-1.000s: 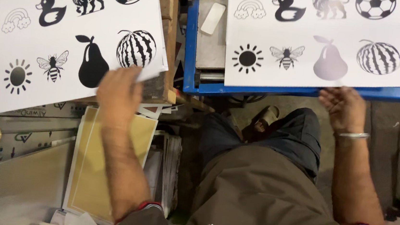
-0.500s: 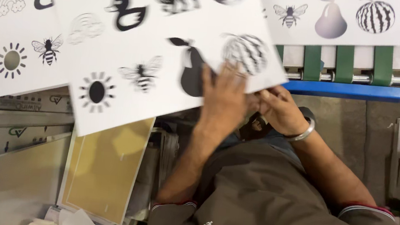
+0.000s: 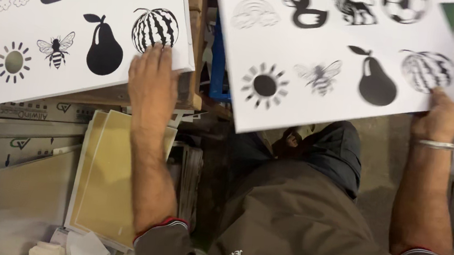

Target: The person lifts and moves printed sheets containing various black-and-white icons from a stack by hand.

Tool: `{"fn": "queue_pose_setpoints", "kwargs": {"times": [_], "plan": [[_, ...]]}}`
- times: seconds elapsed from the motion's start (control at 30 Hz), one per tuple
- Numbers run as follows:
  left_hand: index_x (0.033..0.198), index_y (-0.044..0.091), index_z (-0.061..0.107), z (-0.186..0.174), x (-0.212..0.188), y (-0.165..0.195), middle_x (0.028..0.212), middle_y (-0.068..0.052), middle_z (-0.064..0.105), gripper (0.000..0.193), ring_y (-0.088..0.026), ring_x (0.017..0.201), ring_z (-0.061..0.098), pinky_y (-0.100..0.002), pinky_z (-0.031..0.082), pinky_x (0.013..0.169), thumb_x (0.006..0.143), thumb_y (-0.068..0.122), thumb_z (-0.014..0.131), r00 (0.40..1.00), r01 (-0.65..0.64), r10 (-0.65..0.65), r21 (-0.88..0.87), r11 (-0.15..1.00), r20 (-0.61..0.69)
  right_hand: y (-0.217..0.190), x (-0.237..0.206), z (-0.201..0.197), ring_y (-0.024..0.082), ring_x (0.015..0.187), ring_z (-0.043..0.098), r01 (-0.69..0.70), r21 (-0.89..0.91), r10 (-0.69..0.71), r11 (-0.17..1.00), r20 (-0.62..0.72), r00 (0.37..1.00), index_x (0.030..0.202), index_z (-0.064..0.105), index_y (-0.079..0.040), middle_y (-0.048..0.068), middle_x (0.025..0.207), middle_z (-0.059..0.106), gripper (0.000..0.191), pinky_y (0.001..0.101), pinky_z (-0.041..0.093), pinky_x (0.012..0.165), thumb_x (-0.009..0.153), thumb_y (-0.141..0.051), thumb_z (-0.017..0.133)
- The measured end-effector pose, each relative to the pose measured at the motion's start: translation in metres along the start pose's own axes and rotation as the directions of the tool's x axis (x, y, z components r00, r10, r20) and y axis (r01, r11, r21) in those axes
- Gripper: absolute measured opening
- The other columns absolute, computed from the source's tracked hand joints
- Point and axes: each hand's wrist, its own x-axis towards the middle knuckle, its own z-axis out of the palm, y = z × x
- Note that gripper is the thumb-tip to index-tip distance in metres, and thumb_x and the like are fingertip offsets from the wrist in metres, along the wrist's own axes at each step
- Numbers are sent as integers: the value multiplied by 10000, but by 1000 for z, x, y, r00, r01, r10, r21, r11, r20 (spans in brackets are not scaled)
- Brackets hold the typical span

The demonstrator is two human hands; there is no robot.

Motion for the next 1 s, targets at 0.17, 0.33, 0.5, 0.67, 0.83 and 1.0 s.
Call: {"fn": "queue_pose_setpoints", "kwargs": {"times": [0.17, 0.33, 0.5, 0.67, 0.83, 1.0], "plan": [[1133, 37, 689, 11, 0, -8, 1077, -118, 725, 170, -294, 965, 686, -415, 540, 843, 980, 78, 751, 969, -48, 44, -12, 999, -242, -2, 12, -60, 341, 1146, 758, 29, 91, -9, 995, -207, 978, 1360, 495, 109, 239, 1312, 674, 367, 471, 680, 1026, 995, 143, 486], [1004, 74, 686, -9, -2, 9, 919, -74, 712, 163, -257, 792, 665, -395, 508, 695, 932, 103, 830, 946, -68, 43, -68, 995, -321, -11, -11, -84, 336, 1145, 788, -109, 60, 123, 992, -371, 921, 1355, 509, 159, 273, 1306, 715, 300, 426, 676, 1002, 1068, 72, 493], [981, 86, 719, -48, 13, 27, 871, -79, 714, 209, -265, 803, 671, -399, 510, 708, 833, 98, 866, 981, -20, 7, -68, 998, -192, -66, -42, -107, 310, 1210, 798, -31, -151, -20, 988, -326, 945, 1412, 477, 117, 258, 1384, 684, 385, 399, 659, 1035, 1028, 129, 472], [1129, 81, 741, -89, 32, 18, 1099, -106, 749, 283, -285, 1004, 691, -399, 539, 891, 889, 177, 856, 999, -23, 10, -309, 951, -43, -69, -91, -111, 301, 1289, 739, -40, -294, -39, 955, -259, 965, 1475, 551, 107, 238, 1459, 672, 408, 399, 661, 1129, 1076, 173, 494], [1298, 70, 713, -67, 11, 16, 1381, -123, 699, 329, -332, 1285, 641, -442, 486, 1116, 971, 57, 750, 975, 60, -105, -226, 972, -197, -81, -120, -113, 286, 1263, 710, -58, -81, 34, 995, -262, 964, 1486, 545, 93, 206, 1433, 662, 406, 411, 628, 1138, 1097, 181, 468], [1343, -18, 661, -31, -5, 29, 1433, -198, 626, 448, -385, 1399, 542, -524, 398, 1199, 917, 55, 780, 960, 13, -63, -180, 984, -274, -97, -107, -84, 286, 1296, 714, 12, -228, -64, 974, -225, 972, 1467, 524, 65, 192, 1432, 659, 465, 413, 626, 1145, 1021, 169, 446]]}}
